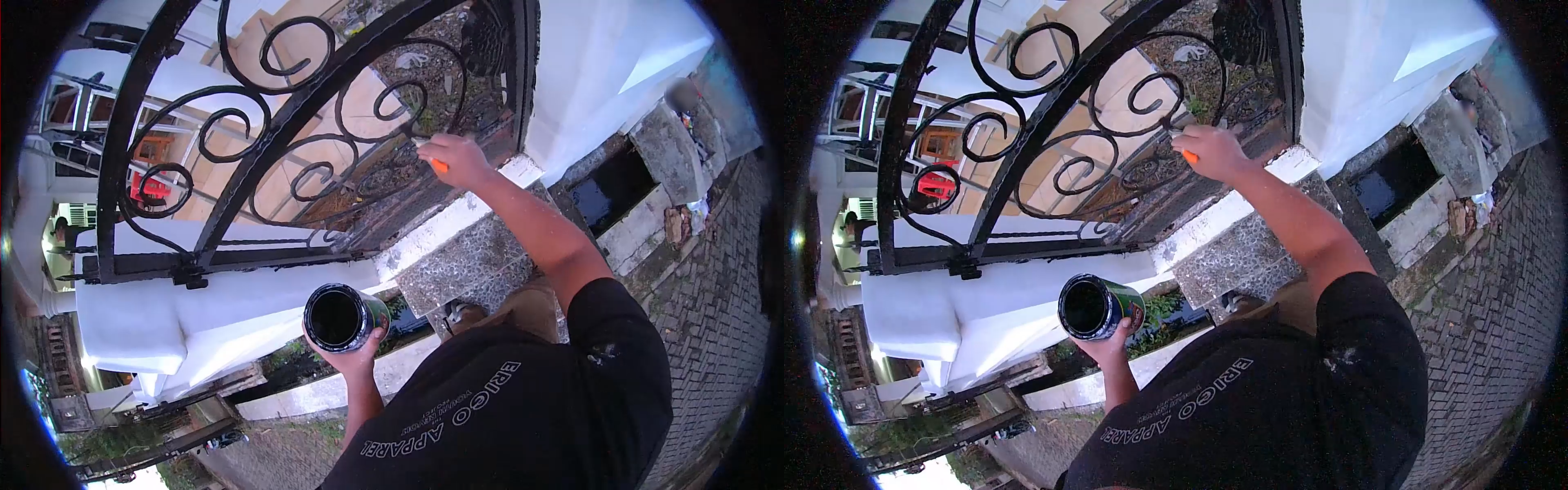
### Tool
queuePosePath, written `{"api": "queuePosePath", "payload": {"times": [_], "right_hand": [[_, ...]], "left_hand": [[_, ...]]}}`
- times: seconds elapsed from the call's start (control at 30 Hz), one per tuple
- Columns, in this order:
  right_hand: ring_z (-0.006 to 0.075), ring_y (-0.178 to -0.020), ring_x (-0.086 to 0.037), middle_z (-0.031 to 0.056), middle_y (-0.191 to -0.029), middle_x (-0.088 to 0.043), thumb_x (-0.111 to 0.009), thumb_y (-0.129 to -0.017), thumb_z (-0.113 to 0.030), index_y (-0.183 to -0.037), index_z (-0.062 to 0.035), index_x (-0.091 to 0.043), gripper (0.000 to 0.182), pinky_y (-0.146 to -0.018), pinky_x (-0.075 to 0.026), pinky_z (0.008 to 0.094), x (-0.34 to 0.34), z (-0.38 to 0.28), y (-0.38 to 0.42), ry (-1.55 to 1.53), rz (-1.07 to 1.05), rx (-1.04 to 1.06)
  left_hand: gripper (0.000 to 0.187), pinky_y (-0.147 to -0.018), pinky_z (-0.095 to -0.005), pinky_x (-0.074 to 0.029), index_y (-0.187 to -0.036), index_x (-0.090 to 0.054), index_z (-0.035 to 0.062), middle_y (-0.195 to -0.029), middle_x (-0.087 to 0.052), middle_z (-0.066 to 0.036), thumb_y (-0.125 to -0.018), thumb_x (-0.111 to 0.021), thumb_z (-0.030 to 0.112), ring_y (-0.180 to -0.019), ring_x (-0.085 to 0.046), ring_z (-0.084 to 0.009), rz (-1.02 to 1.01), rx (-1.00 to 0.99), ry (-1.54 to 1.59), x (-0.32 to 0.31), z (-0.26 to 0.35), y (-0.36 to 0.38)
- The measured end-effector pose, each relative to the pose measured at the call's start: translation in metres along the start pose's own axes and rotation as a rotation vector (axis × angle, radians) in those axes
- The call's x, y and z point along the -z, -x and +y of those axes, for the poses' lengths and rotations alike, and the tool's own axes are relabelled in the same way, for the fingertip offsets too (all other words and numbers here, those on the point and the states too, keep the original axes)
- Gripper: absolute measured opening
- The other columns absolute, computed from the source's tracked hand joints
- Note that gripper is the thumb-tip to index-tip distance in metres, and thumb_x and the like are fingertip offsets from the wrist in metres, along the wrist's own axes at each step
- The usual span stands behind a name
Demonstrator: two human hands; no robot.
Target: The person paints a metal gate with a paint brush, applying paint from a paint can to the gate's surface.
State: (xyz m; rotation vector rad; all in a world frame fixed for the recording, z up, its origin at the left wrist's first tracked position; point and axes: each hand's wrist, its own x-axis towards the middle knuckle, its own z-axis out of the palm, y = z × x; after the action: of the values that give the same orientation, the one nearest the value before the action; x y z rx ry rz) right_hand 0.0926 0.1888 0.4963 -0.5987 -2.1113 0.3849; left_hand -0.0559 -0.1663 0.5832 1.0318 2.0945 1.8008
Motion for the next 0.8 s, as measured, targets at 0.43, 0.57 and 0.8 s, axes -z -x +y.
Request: {"api": "queuePosePath", "payload": {"times": [0.43, 0.57, 0.8], "right_hand": [[0.0281, -0.087, -0.066, 0.0060, -0.099, -0.066, -0.067, -0.077, -0.006, -0.099, -0.0177, -0.070, 0.026, -0.071, -0.054, 0.0386, -0.002, 0.000, -0.004, -0.121, 0.191, -0.093], [0.0282, -0.093, -0.066, 0.0064, -0.104, -0.067, -0.069, -0.077, -0.009, -0.099, -0.0132, -0.070, 0.023, -0.077, -0.054, 0.0388, 0.024, 0.013, -0.024, -0.071, 0.380, -0.188], [0.0291, -0.082, -0.065, 0.0086, -0.094, -0.065, -0.068, -0.080, -0.004, -0.100, -0.0101, -0.070, 0.021, -0.072, -0.053, 0.0364, -0.007, 0.006, -0.003, -0.183, 0.109, -0.113]], "left_hand": [[0.128, -0.107, -0.0431, -0.040, -0.145, -0.018, 0.0024, -0.136, -0.043, -0.016, -0.048, -0.096, 0.031, -0.125, -0.049, -0.0280, 0.003, -0.025, 0.040, -0.014, 0.018, -0.001], [0.128, -0.107, -0.0423, -0.040, -0.146, -0.016, 0.0023, -0.137, -0.042, -0.016, -0.048, -0.096, 0.025, -0.126, -0.048, -0.0283, 0.018, 0.021, 0.115, -0.024, 0.022, 0.004], [0.129, -0.108, -0.0427, -0.039, -0.147, -0.015, 0.0023, -0.138, -0.041, -0.017, -0.048, -0.096, 0.024, -0.127, -0.047, -0.0292, 0.042, 0.006, 0.168, -0.039, 0.019, 0.006]]}}
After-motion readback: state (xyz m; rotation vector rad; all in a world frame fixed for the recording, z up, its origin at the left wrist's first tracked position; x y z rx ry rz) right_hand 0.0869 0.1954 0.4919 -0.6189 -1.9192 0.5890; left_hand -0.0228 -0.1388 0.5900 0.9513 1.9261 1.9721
